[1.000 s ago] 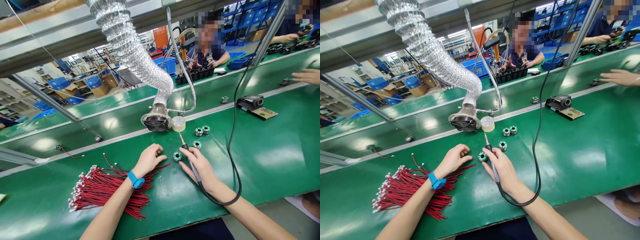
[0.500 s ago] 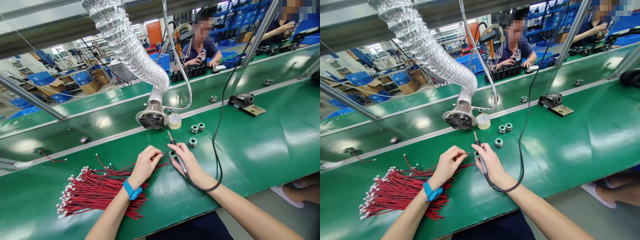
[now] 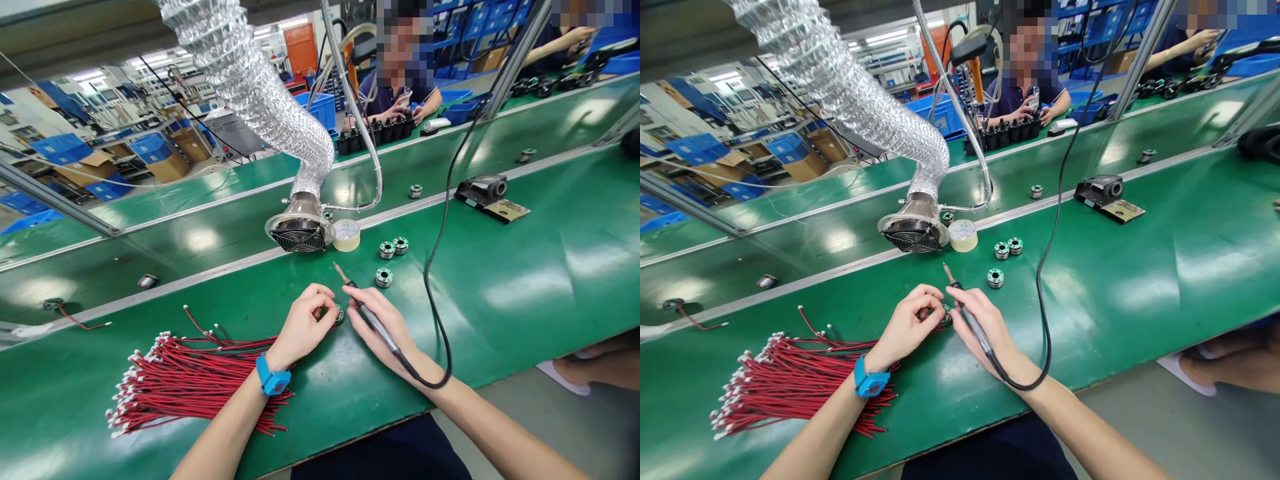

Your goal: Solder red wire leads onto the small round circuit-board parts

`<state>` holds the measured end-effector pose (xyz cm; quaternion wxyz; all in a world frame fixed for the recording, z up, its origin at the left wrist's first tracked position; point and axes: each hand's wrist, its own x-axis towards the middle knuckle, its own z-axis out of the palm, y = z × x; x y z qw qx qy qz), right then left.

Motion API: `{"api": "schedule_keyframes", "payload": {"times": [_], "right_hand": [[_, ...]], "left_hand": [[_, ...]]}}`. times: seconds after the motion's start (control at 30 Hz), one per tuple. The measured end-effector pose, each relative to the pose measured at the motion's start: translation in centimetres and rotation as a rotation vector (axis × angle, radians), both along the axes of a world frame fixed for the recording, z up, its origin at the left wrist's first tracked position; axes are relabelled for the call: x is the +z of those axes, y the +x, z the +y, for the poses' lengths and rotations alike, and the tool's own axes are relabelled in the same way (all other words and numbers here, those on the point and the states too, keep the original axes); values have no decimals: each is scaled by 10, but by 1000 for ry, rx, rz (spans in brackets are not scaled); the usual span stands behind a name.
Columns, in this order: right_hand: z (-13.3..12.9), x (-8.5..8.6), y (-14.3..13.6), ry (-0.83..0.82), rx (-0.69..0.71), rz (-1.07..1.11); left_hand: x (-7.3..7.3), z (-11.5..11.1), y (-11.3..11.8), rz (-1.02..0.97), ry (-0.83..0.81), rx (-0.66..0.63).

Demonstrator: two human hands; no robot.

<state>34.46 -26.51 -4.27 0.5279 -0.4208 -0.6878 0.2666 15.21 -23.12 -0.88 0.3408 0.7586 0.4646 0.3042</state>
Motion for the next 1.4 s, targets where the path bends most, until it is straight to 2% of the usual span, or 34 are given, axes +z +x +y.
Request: {"api": "schedule_keyframes", "payload": {"times": [0.13, 0.23, 0.37, 0.73, 1.07, 1.4], "right_hand": [[-30, 2, 10, -30, -286, 67], [-47, -3, 15, 9, -347, 51], [-51, -3, 16, 39, -297, 17], [-40, 14, 11, 35, -209, -58], [-42, -2, 13, -75, -209, 38], [-38, 4, 10, -116, -144, 73]], "left_hand": [[-2, 3, 3, 21, -35, -8], [-3, 1, 1, 33, -17, 18], [-5, -3, -1, 54, 10, 49], [-11, -7, 1, 117, 106, 80], [-12, -9, 2, 138, 142, 89], [-12, -10, 4, 167, 170, 97]]}}
